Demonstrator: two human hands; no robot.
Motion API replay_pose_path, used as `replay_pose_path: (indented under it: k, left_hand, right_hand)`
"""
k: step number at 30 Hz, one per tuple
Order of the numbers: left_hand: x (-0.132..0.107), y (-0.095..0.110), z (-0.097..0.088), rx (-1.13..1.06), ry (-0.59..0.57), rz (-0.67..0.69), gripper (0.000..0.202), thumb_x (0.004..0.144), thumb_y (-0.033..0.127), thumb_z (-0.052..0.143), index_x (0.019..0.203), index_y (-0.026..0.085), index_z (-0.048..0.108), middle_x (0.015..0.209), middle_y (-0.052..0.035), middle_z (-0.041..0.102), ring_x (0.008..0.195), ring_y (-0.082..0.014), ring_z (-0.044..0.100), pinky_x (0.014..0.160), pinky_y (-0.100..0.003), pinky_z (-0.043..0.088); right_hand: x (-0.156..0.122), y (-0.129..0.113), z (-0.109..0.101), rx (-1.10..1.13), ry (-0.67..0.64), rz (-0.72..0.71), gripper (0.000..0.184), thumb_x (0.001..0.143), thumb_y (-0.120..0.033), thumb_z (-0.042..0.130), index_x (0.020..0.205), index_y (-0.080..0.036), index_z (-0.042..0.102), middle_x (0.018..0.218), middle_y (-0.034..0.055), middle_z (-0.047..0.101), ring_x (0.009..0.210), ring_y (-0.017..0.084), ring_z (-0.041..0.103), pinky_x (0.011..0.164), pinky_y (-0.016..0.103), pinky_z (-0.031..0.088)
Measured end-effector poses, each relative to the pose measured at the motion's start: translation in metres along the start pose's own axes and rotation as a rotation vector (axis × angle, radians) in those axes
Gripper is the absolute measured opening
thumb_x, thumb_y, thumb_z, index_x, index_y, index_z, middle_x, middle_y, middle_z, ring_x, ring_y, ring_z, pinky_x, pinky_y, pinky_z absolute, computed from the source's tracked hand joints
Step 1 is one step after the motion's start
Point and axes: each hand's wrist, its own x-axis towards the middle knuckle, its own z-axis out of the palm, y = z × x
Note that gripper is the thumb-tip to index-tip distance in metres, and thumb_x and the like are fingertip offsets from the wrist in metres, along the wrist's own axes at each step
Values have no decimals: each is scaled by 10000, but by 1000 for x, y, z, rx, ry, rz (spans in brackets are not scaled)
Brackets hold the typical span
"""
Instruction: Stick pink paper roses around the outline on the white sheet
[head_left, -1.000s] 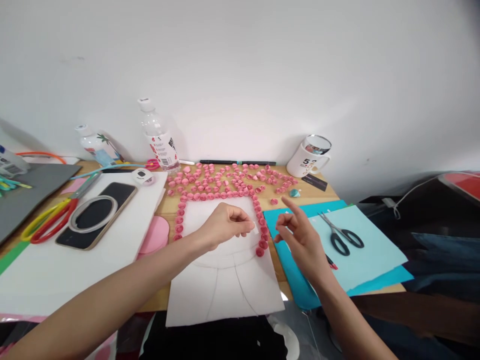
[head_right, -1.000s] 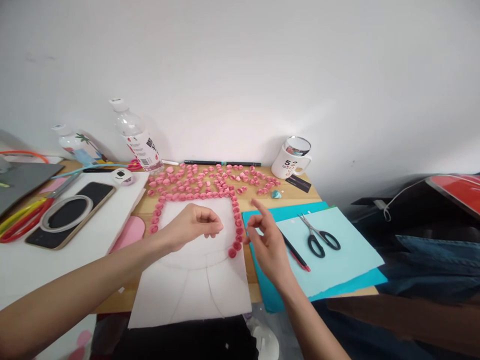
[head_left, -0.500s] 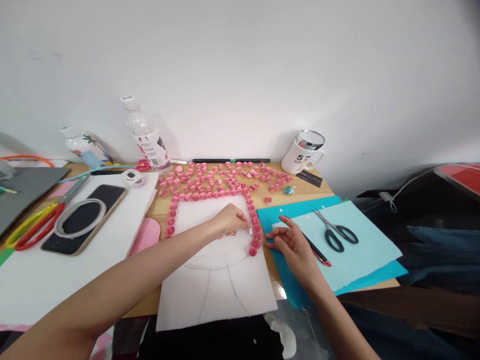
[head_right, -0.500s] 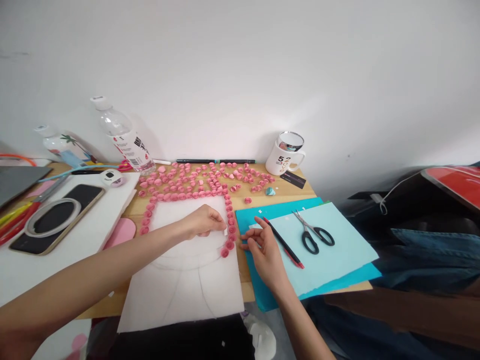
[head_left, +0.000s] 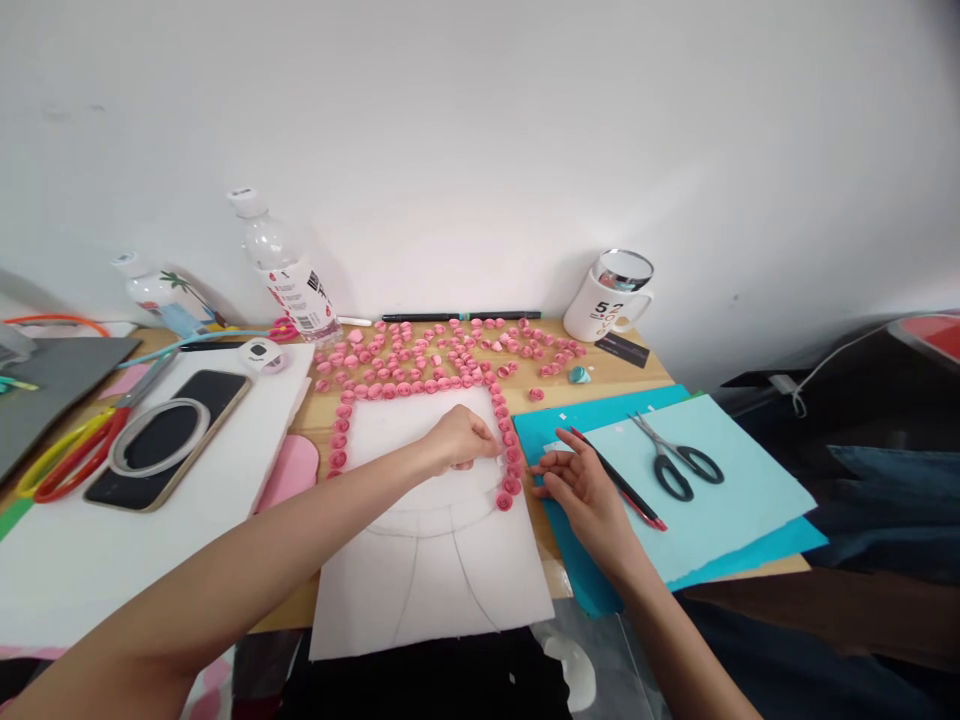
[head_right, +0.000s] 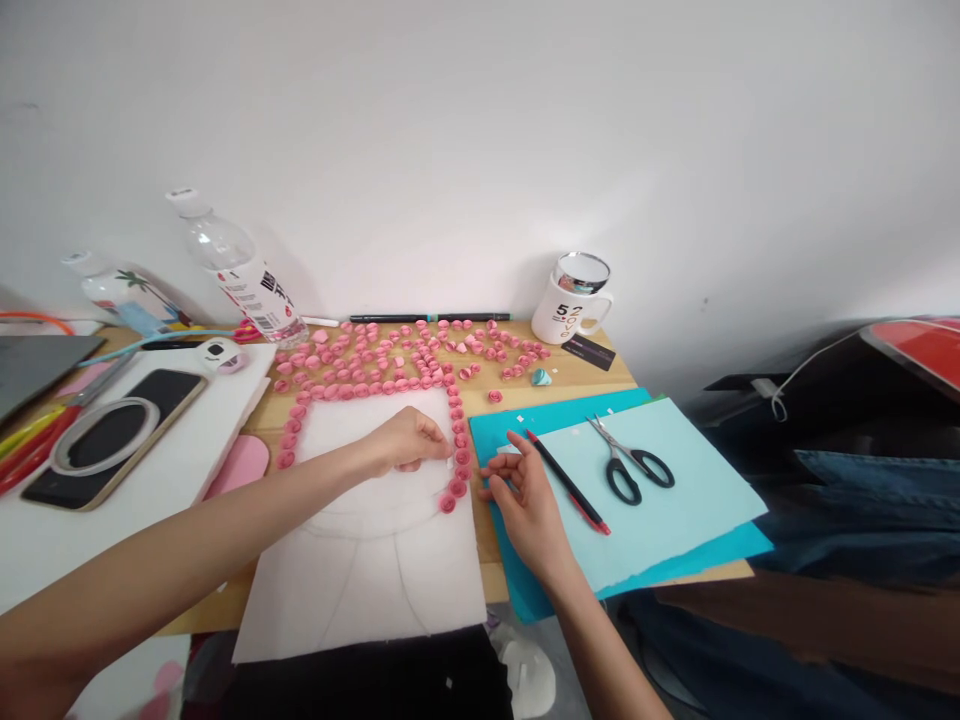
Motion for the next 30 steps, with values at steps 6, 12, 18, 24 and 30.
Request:
replay_pose_path:
  k: [6,12,18,24,30]
  left_hand:
    - [0,-1,1,31,19,27,78,672,183,648,620,131,624,373,77,403,309,-51,326,346,-192,201]
    - [3,-4,3,87,41,37,83,654,208,662,634,131,642,359,58,425,322,-77,381,343,-194,236]
    - [2,-3,4,140,43,21,69,654,207,651,651,140,632,360,52,453,334,-94,423,341,-188,260]
    - [-6,8,3,226,37,21,90,666,175,633,588,138,608,279,55,418,315,-80,403,369,-169,313]
    - [-10,21,1,335,7,10,167,658,172,654,517,137,573,287,39,447,313,-82,428,393,-175,364]
  right_hand:
    - [-1,-1,-1,9,-23,10,542,805,-370,581,1273,-243,340,930,42,502,931,204,562,725,365,534]
    - [-2,-2,0,2,-24,14,526,805,-365,585,1256,-245,343,931,44,496,937,209,554,728,372,534]
    - [-2,-1,0,-16,-23,11,530,807,-366,577,1261,-232,340,936,47,497,929,203,560,725,353,536]
    - [-1,2,0,-20,-7,-10,532,796,-365,582,1261,-241,355,924,38,505,910,200,571,714,353,541]
    - [-2,3,0,-44,1,-18,532,796,-356,576,1269,-243,362,926,37,518,922,202,578,707,348,543]
